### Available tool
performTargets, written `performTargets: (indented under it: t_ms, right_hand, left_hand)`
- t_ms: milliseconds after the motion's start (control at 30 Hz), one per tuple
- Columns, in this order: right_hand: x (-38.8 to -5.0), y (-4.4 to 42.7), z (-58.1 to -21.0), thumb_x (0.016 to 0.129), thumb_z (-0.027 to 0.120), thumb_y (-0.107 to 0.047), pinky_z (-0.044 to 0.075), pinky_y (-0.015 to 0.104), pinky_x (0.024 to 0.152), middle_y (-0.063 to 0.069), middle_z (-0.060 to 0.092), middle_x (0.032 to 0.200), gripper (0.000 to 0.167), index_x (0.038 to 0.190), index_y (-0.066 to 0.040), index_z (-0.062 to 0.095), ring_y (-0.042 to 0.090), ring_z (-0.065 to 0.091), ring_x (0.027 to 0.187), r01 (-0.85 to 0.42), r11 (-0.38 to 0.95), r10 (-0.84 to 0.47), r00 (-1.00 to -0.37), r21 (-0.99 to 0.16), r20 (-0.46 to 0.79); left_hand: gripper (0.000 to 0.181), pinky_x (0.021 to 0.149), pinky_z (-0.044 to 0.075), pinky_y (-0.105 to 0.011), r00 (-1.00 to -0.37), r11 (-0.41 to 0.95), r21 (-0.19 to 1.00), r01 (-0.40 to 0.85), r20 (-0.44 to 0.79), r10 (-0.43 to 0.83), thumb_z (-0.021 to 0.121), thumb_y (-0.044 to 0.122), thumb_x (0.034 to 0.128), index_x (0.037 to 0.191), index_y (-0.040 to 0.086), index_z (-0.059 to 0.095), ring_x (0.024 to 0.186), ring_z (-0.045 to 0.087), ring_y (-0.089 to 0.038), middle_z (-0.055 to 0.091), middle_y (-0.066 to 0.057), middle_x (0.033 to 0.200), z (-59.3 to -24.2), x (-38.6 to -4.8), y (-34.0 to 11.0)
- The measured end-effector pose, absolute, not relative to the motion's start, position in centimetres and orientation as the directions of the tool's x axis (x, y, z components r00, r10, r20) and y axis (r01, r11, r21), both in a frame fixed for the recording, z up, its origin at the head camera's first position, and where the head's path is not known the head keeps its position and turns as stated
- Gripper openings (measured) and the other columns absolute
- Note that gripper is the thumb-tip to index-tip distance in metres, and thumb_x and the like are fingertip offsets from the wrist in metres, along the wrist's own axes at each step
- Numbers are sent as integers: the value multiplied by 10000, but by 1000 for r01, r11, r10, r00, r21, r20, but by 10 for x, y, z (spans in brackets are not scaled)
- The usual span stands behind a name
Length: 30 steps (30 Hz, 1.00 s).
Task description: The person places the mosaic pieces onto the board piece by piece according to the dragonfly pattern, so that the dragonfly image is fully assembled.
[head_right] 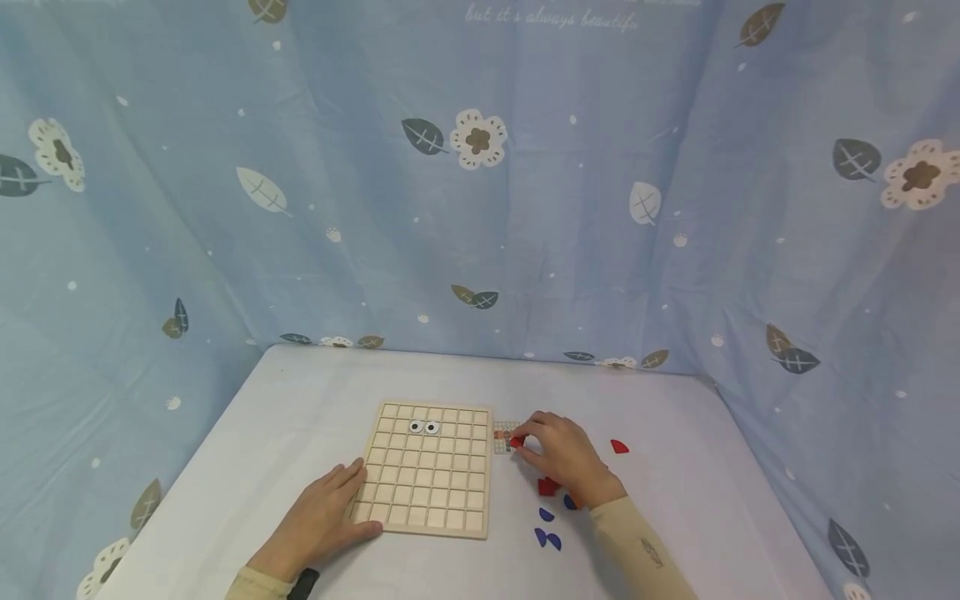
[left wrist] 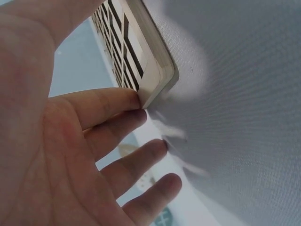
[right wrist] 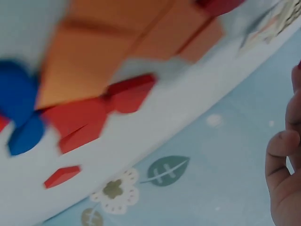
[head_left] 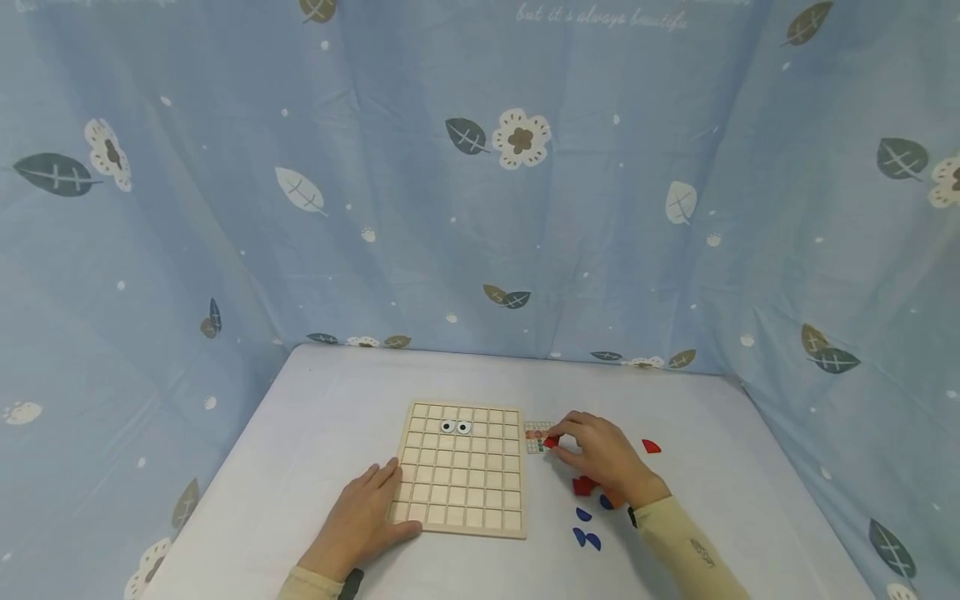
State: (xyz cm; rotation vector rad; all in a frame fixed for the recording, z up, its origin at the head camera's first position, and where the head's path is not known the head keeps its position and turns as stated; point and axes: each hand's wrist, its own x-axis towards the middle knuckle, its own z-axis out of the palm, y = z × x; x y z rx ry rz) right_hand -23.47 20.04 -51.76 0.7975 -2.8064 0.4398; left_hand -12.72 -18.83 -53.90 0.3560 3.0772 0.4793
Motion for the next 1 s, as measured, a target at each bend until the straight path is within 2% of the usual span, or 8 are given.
performTargets:
  t_ms: [233,367,467,733,1000]
  right_hand:
    - [-240,176,-512,830,854,-261,607,289,818,-107,680,997,238,1055,-230,779,82,652,905,-633,741,-528,-756,-225,387]
    - [-243,161,-510,858,832,-280,601,266,826,-111,678,1000,218,1065,-240,776,70,646,905,-656,718,-545,-737,-233,399]
    - [-244,146,-506,868,824,-280,604,269,788,-96,681,1002,215,1071,-231,773,112,665,888,-678,693,-564,-721,-244,403]
    - [-245,101,-502,881,814,-252,584,261,717,-73,690,1011,186,1054,-200,769,149,684,876,-762,602,-622,-635,-238,458]
    - [-247,65,-507,884,811,-302,581,252,751,-76,687,1054,241,1112,-233,772,86,662,900,-747,626,-671,-662,-225,332]
  left_hand:
    - [967,1092,421,-585,-974,922,317,221,33,222,806,601,762,1390,-88,551,1334,486,-453,495,-212,1497,-539,-126,-188]
    - [962,1086,426,-586,-973,921,315,228,43,226,801,601,766,1388,-90,552,1332,489,-452,499,-213,1492,-540,-126,-189]
    - [963,1083,427,-585,-973,922,311,230,47,227,801,601,765,1386,-91,553,1329,491,-454,501,-216,1490,-541,-127,-189]
    - [969,1091,424,-583,-975,925,309,220,33,221,800,610,763,1392,-84,551,1334,488,-453,499,-213,1492,-540,-126,-189]
    - [947,1087,434,-570,-972,922,308,235,45,233,795,599,777,1392,-81,554,1326,500,-444,506,-209,1487,-539,-126,-189]
